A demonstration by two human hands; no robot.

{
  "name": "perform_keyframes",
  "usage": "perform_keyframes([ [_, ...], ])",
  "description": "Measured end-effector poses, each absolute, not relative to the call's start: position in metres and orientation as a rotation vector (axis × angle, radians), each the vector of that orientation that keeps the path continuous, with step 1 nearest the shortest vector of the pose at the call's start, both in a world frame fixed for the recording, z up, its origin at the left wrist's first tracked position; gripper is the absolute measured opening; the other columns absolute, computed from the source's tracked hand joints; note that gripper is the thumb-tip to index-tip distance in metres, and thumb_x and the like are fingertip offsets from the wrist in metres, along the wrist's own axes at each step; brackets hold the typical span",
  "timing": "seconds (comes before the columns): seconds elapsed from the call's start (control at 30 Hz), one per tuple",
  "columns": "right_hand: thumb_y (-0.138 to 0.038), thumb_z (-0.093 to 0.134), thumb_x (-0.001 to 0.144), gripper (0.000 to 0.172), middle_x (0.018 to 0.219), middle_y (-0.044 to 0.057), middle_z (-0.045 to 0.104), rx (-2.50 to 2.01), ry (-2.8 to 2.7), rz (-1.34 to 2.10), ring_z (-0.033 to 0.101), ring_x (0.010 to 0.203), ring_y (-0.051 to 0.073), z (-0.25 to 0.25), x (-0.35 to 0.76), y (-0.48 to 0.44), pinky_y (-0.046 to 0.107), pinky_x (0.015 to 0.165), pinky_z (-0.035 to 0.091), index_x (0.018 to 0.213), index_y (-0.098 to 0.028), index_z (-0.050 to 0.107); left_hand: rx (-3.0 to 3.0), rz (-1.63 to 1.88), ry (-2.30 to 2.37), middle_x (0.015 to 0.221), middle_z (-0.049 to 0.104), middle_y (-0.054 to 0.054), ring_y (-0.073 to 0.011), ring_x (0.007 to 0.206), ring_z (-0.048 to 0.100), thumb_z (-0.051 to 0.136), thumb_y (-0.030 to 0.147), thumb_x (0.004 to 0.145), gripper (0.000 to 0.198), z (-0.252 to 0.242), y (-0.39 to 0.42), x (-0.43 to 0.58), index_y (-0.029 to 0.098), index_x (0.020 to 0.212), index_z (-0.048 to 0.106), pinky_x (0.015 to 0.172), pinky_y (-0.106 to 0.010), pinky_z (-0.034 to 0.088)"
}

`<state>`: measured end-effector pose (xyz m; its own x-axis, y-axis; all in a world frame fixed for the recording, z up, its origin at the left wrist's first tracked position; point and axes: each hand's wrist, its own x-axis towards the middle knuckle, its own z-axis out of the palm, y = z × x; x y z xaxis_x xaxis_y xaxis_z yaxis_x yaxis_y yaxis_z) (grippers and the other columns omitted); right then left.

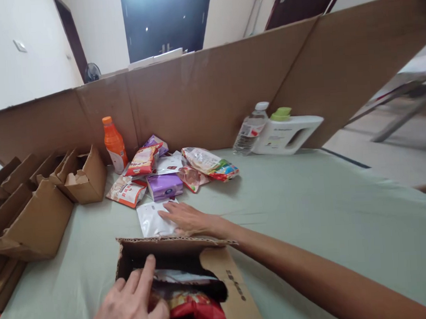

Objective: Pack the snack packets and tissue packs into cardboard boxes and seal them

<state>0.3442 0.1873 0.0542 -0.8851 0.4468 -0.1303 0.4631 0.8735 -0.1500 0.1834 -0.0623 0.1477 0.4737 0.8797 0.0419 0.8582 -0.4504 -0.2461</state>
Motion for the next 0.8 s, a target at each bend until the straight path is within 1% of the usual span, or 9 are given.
perform_keyframes([
  [0.07,-0.011,0.059,0.091,0.043,0.134,0.027,0.062,0.771,2.962,-0.243,0.061,0.123,0.036,0.044,0.336,0.177,0.046,0.095,0.054,0.134,-0.008,0.061,-2.563,0.212,-1.519,0.137,0.066,-0.021,-0.0294,0.096,0.072,0.062,0.017,0.089,0.004,0.15,-0.06,0.183,0.019,0.091,0.063,0.073,-0.039,0.06],
  [0.17,-0.005,0.045,0.094,0.033,0.123,0.027,0.068,0.879,2.977,-0.234,0.065,0.115,0.033,0.041,0.337,0.165,0.04,0.084,0.055,0.119,-0.009,0.066,-2.691,0.291,-1.581,0.135,0.066,-0.026,-0.0345,0.094,0.075,0.068,0.024,0.083,0.016,0.159,-0.055,0.186,0.016,0.097,0.067,0.071,-0.045,0.063],
  [0.3,-0.008,0.054,0.089,0.019,0.105,0.019,0.076,1.065,2.999,-0.32,0.071,0.097,0.029,0.055,0.358,0.167,0.033,0.077,0.054,0.096,-0.014,0.072,-2.726,0.349,-1.757,0.141,0.061,-0.029,-0.0406,0.121,0.068,0.067,0.014,0.078,0.027,0.178,-0.056,0.195,0.015,0.105,0.069,0.092,-0.055,0.06],
  [0.37,-0.011,0.057,0.085,0.019,0.098,0.015,0.079,1.216,3.017,-0.397,0.073,0.091,0.028,0.069,0.381,0.175,0.032,0.075,0.054,0.095,-0.015,0.073,-2.742,0.393,-1.806,0.145,0.056,-0.032,-0.0422,0.131,0.061,0.064,0.012,0.082,0.028,0.185,-0.06,0.197,0.013,0.11,0.068,0.102,-0.06,0.054],
  [0.47,-0.016,0.047,0.087,0.032,0.101,0.011,0.079,1.437,3.062,-0.534,0.074,0.09,0.025,0.097,0.429,0.185,0.033,0.077,0.057,0.105,-0.016,0.074,-2.752,0.428,-1.857,0.148,0.052,-0.033,-0.0429,0.137,0.056,0.06,0.014,0.087,0.026,0.188,-0.065,0.198,0.012,0.111,0.068,0.109,-0.062,0.048],
  [0.53,-0.024,0.045,0.088,0.033,0.101,0.009,0.079,1.579,3.16,-0.875,0.074,0.086,0.024,0.116,0.463,0.182,0.035,0.076,0.059,0.104,-0.019,0.073,-2.736,0.413,-1.877,0.151,0.05,-0.032,-0.0426,0.138,0.055,0.059,0.015,0.09,0.024,0.188,-0.067,0.197,0.012,0.112,0.068,0.111,-0.062,0.046],
  [0.67,-0.04,0.067,0.082,0.022,0.091,0.004,0.078,1.516,3.163,-2.169,0.074,0.077,0.025,0.152,0.496,0.137,0.041,0.068,0.061,0.099,-0.028,0.075,-2.7,0.402,-1.868,0.15,0.051,-0.031,-0.0427,0.133,0.058,0.058,0.014,0.09,0.022,0.19,-0.064,0.199,0.011,0.109,0.069,0.109,-0.061,0.048],
  [0.73,-0.038,0.072,0.083,0.02,0.091,0.002,0.078,1.275,3.27,-2.213,0.074,0.077,0.023,0.167,0.488,0.102,0.037,0.066,0.062,0.101,-0.031,0.077,-2.702,0.441,-1.867,0.138,0.062,-0.028,-0.0399,0.121,0.066,0.058,0.014,0.089,0.02,0.192,-0.06,0.202,0.012,0.104,0.071,0.102,-0.057,0.053],
  [0.8,-0.03,0.068,0.088,0.015,0.089,0.002,0.079,1.012,3.473,-1.859,0.073,0.072,0.018,0.179,0.469,0.073,0.029,0.063,0.06,0.1,-0.028,0.077,-2.706,0.464,-1.875,0.12,0.071,-0.021,-0.035,0.106,0.071,0.057,0.014,0.089,0.018,0.195,-0.055,0.204,0.013,0.099,0.071,0.093,-0.052,0.057],
])
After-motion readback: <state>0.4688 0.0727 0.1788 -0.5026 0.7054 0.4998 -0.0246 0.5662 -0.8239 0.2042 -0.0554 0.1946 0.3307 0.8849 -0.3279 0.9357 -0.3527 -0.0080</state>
